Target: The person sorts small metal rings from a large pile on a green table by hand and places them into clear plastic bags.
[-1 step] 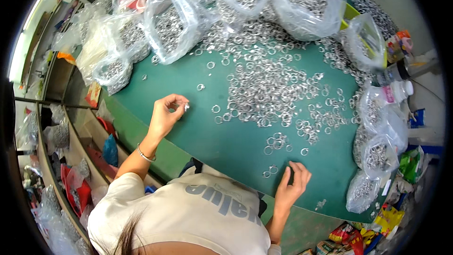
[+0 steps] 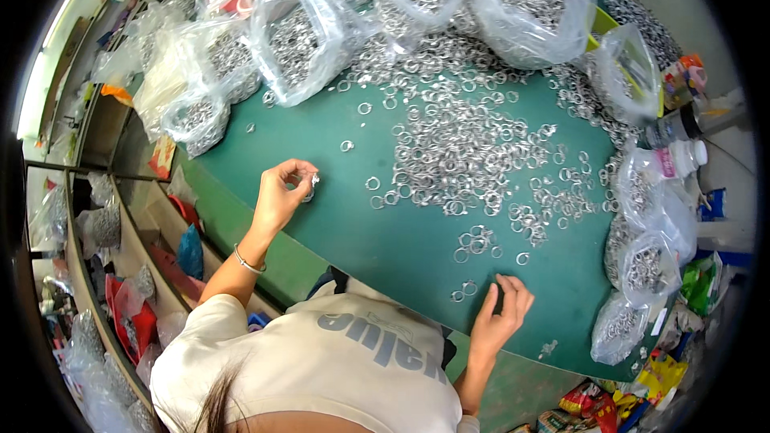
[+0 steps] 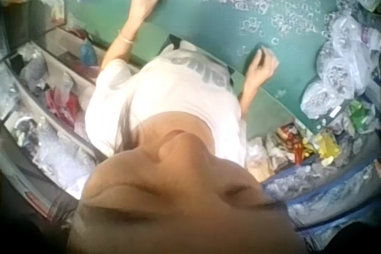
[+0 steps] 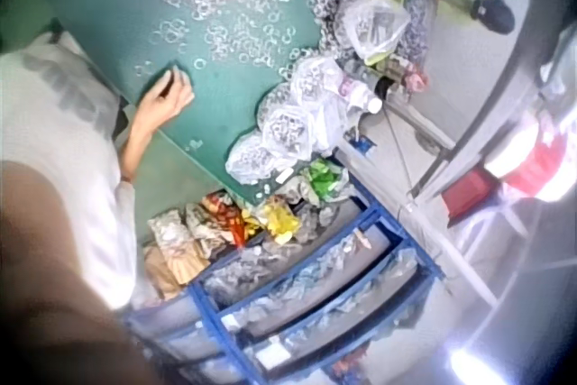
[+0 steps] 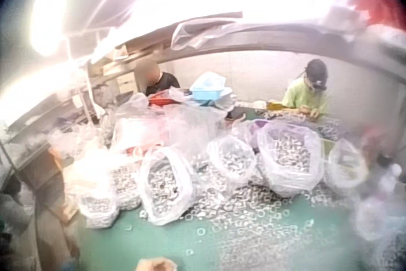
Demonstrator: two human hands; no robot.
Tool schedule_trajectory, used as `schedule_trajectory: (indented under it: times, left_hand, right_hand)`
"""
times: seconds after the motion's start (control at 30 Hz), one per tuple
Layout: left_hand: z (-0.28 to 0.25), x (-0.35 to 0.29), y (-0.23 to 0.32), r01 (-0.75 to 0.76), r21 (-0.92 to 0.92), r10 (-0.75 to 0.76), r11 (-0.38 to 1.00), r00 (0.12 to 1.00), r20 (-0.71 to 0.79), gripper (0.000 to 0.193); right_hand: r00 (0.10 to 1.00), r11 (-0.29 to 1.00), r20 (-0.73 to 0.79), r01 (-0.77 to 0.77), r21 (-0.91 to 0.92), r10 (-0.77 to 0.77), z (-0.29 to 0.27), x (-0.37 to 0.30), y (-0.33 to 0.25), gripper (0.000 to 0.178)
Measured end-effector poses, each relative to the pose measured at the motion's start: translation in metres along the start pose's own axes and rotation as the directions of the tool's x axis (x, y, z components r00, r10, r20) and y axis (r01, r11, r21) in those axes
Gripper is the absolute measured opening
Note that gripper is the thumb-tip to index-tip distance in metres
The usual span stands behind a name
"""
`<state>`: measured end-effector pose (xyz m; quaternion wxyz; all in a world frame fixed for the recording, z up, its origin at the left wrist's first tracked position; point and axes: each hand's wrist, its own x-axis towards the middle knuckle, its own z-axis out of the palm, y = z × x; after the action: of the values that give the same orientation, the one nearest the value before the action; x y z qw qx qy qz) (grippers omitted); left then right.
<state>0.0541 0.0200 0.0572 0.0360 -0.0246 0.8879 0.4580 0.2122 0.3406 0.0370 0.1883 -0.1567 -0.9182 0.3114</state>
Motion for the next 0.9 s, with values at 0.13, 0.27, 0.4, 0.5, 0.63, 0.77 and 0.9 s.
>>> schedule_trajectory:
  times: [0.13,0.27,0.4,0.5,0.63,0.77,0.9]
  left_hand:
    - [-0.010,-0.019,-0.028,-0.069,0.181,0.086,0.981,0.992,-0.088,0.008]
    - [-0.004,-0.028,-0.041,-0.172,0.274,0.196,0.946,0.979,-0.060,0.019]
    - [0.005,-0.035,-0.038,-0.298,0.372,0.331,0.879,0.943,-0.026,0.034]
    - [0.014,-0.039,-0.040,-0.350,0.422,0.366,0.836,0.930,0.046,0.031]
    - [0.003,-0.026,-0.067,-0.319,0.449,0.376,0.835,0.926,-0.041,0.027]
    - [-0.003,-0.018,-0.050,-0.275,0.593,0.394,0.756,0.916,-0.077,0.037]
    - [0.033,-0.018,-0.014,-0.453,0.347,0.441,0.821,0.890,0.117,0.043]
  right_hand:
    - [0.998,0.999,0.041,0.037,-0.003,-0.037,0.003,0.002,-0.006,0.016]
    - [0.992,0.997,0.096,0.082,0.008,-0.083,0.009,0.005,-0.017,0.019]
    - [0.985,0.995,0.140,0.090,0.043,-0.096,0.013,0.005,-0.022,0.020]
    - [0.971,0.990,0.195,0.132,0.059,-0.141,0.020,0.017,-0.038,0.021]
    - [0.895,0.955,0.339,0.248,0.162,-0.290,0.044,0.037,-0.066,0.027]
    - [0.843,0.910,0.343,0.383,0.156,-0.414,0.088,0.056,-0.097,0.037]
    - [0.786,0.869,0.409,0.494,0.037,-0.464,0.107,0.046,-0.088,0.039]
